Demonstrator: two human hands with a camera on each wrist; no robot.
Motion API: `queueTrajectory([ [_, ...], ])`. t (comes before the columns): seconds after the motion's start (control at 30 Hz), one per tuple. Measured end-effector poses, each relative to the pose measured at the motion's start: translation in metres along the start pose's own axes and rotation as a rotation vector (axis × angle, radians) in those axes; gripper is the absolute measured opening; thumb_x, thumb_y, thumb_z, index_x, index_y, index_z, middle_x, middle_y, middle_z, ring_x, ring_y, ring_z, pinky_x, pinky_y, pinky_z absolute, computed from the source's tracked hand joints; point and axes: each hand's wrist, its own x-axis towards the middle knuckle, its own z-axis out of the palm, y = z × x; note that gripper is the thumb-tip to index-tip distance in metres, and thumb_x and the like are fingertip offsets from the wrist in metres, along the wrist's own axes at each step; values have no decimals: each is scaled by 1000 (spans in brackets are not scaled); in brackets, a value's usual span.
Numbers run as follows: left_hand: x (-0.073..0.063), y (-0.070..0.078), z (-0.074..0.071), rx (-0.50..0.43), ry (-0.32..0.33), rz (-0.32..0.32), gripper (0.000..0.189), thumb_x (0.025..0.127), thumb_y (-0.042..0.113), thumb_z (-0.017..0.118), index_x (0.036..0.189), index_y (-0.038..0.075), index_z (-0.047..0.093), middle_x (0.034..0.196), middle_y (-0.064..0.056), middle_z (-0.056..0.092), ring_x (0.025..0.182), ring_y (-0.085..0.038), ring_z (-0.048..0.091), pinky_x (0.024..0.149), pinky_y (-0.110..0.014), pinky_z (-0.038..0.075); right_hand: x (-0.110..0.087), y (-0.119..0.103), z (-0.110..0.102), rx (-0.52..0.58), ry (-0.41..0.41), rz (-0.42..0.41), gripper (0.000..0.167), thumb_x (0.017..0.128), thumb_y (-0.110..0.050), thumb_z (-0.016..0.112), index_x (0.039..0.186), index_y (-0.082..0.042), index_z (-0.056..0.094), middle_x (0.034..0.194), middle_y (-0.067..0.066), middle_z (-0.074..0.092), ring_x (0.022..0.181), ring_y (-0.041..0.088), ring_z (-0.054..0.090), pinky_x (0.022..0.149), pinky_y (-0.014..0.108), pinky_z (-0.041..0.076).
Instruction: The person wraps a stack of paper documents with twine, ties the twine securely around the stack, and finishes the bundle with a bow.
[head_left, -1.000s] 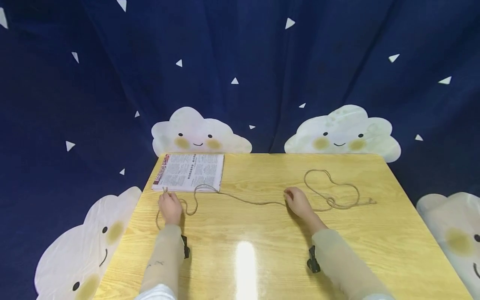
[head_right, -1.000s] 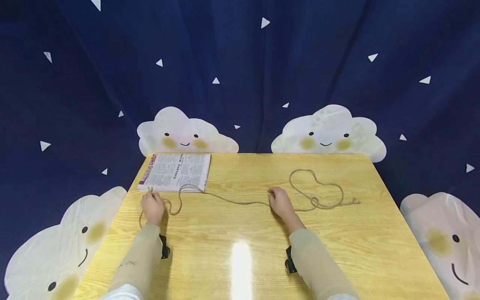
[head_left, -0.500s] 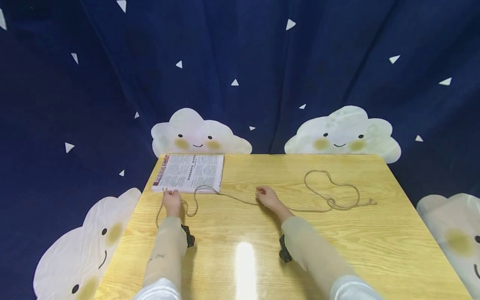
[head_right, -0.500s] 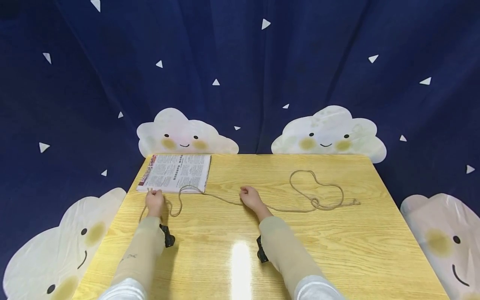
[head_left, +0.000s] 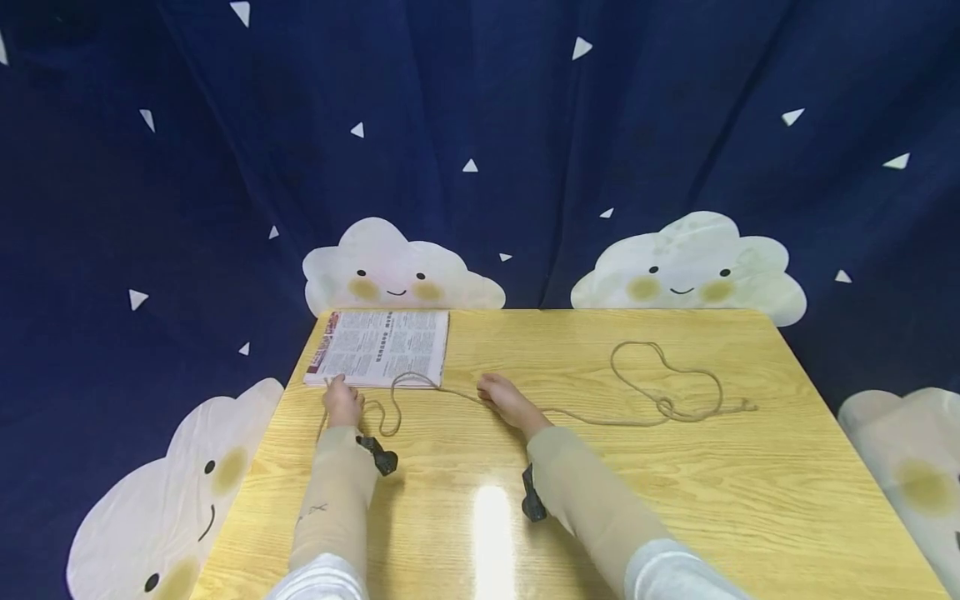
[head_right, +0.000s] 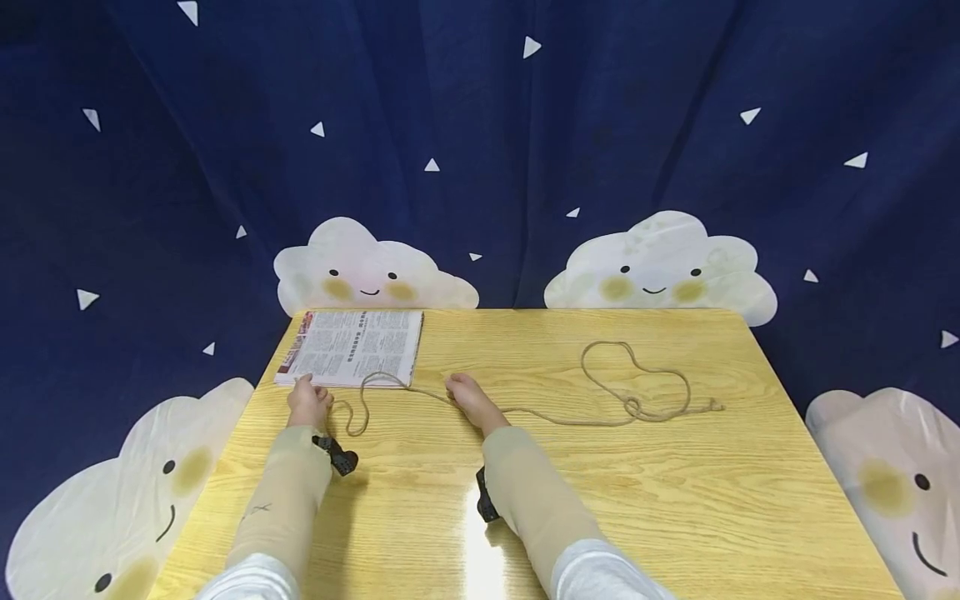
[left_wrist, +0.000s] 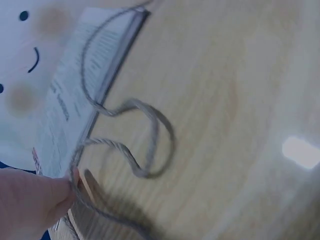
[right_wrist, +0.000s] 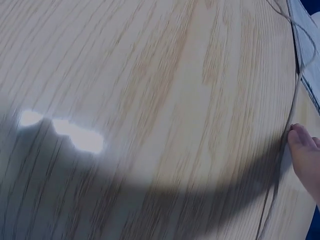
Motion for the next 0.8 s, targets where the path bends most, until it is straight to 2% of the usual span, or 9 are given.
queueTrajectory([
  [0.07,-64,23,15,-81,-28,-66,55,100,24,23,147,14,-3,150,-19,10,135,-24,24,108,-30,28,31,28,-6,37,-4,5,71,93,-31,50,140,9,16,131,14,41,116,22,46,103,31,36],
  [0.1,-83,30,19,-117,-45,-100,56,100,25,21,146,15,-10,152,-12,-8,139,-23,5,112,-31,16,34,31,-6,48,-11,-5,72,92,-30,51,141,8,14,130,12,41,115,20,46,104,31,35],
  [0.13,-90,33,21,-153,-60,-120,57,100,26,20,145,17,-14,151,-11,-11,139,-23,3,112,-31,14,46,43,-5,52,3,9,70,93,-28,48,142,7,12,130,11,40,115,19,44,105,32,32],
  [0.3,-36,20,16,-359,-79,-218,58,99,31,20,142,30,-20,151,-5,-18,139,-18,-5,113,-32,0,83,75,-6,153,-28,21,68,94,-27,48,144,2,12,128,11,42,114,18,44,105,33,33],
  [0.37,10,7,9,-452,-104,-261,62,99,36,23,140,32,-23,150,0,-22,138,-16,-11,112,-32,-5,103,91,-11,207,-61,22,71,93,-34,49,144,0,13,128,12,44,115,19,46,102,32,37],
  [0.5,124,-30,-15,-588,-158,-313,75,96,40,36,140,30,-23,150,5,-19,137,-15,-13,112,-36,-5,88,79,3,245,-79,1,63,98,-32,38,145,-2,9,143,19,31,130,24,35,108,36,29],
  [0.57,154,-40,-22,-609,-191,-301,75,95,41,39,142,30,-19,152,4,-12,138,-16,-9,113,-37,-3,80,71,10,257,-80,4,59,100,-30,33,146,-2,10,144,20,29,132,27,32,108,38,27],
  [0.63,151,-38,-22,-600,-201,-294,72,95,38,41,144,32,-12,153,3,-3,139,-17,-3,113,-39,0,80,70,12,279,-82,19,58,100,-31,35,145,-2,13,142,20,33,130,28,35,107,40,30],
  [0.8,74,-14,-7,-491,-171,-245,56,98,35,33,145,37,3,153,-2,3,139,-19,6,113,-40,11,57,41,23,306,-96,14,60,100,-28,35,145,1,9,142,24,30,130,30,34,107,40,29],
])
